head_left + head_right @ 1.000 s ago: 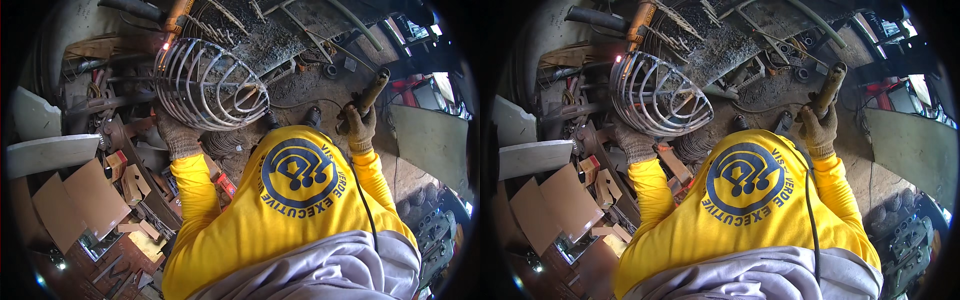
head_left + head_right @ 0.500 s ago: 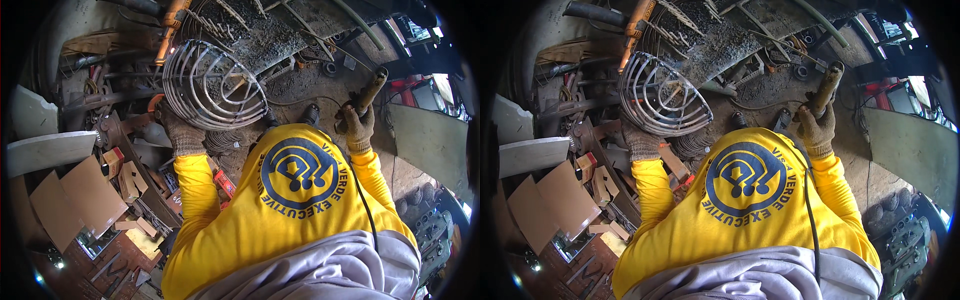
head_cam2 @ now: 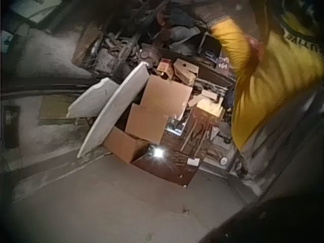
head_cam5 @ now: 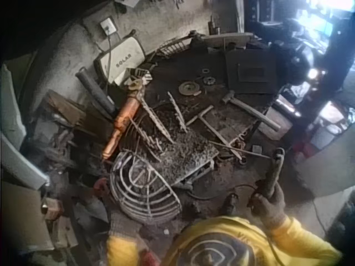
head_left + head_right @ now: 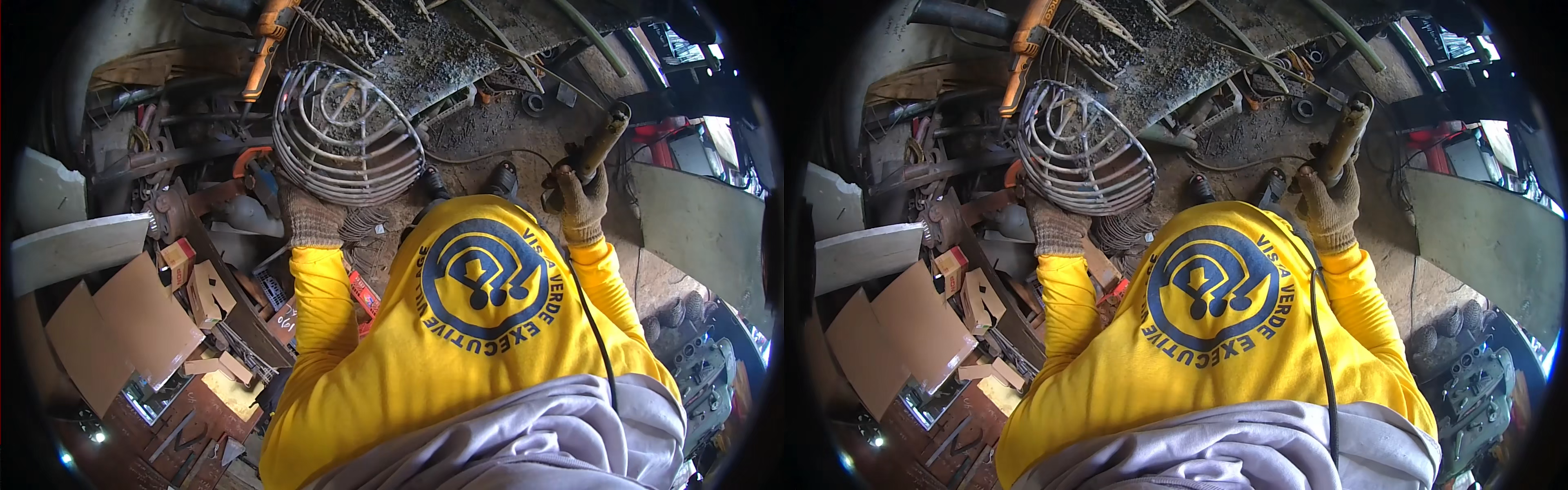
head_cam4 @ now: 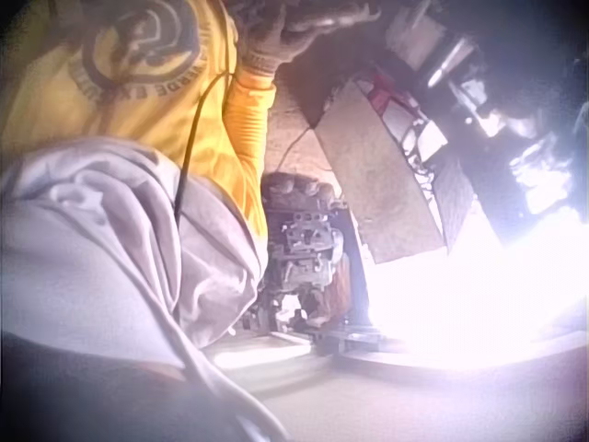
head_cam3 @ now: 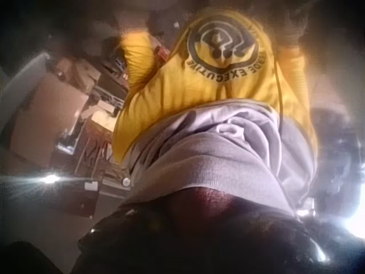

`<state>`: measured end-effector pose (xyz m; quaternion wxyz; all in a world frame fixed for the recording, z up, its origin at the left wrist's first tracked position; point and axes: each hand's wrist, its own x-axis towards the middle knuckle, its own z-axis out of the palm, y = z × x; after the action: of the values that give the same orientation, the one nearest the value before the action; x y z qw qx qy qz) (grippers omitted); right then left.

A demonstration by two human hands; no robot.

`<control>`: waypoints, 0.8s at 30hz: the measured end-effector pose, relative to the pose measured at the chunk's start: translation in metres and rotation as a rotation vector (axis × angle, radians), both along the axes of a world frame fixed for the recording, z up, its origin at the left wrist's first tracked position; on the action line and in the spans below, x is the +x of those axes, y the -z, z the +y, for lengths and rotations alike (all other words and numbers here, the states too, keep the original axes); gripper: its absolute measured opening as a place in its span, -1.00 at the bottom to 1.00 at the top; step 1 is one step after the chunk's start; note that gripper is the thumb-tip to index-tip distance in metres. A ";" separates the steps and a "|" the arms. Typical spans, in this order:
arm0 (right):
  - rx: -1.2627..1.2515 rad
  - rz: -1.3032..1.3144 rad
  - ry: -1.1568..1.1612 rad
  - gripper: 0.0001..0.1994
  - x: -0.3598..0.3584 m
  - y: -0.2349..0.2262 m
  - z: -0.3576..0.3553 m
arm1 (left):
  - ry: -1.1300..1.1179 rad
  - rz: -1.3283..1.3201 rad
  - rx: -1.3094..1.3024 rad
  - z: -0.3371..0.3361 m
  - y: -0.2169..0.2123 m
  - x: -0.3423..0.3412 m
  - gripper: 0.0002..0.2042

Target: The person welds a curved metal cage by applying a welding tool to various joints while holding the structure with a gloved hand.

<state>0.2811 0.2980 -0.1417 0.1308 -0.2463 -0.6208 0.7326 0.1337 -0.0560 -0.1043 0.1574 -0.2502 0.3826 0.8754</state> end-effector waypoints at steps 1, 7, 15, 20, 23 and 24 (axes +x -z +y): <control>0.001 0.002 0.011 -0.55 0.000 -0.001 -0.001 | -0.019 -0.015 0.053 0.011 -0.012 0.005 -0.40; 0.003 -0.037 -0.037 -0.55 0.001 -0.003 -0.004 | -0.151 -0.104 -0.090 0.014 0.009 0.004 -0.39; 0.104 -0.014 -0.238 -0.47 0.004 -0.012 -0.015 | -0.247 -0.067 -0.247 0.022 0.012 -0.005 -0.39; 0.252 -0.011 -0.316 -0.43 0.001 -0.008 -0.023 | -0.105 0.018 -0.255 -0.014 0.060 -0.017 -0.35; 0.339 -0.047 -0.316 -0.41 0.002 0.001 -0.024 | -0.087 0.043 -0.239 -0.018 0.073 -0.014 -0.35; 0.421 -0.071 -0.337 -0.41 0.003 0.004 -0.023 | -0.084 0.054 -0.237 -0.017 0.074 -0.014 -0.34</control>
<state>0.2846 0.2751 -0.1457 0.0338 -0.1324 -0.7960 0.5896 0.1196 -0.0727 -0.1787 0.0797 -0.2593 0.4768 0.8361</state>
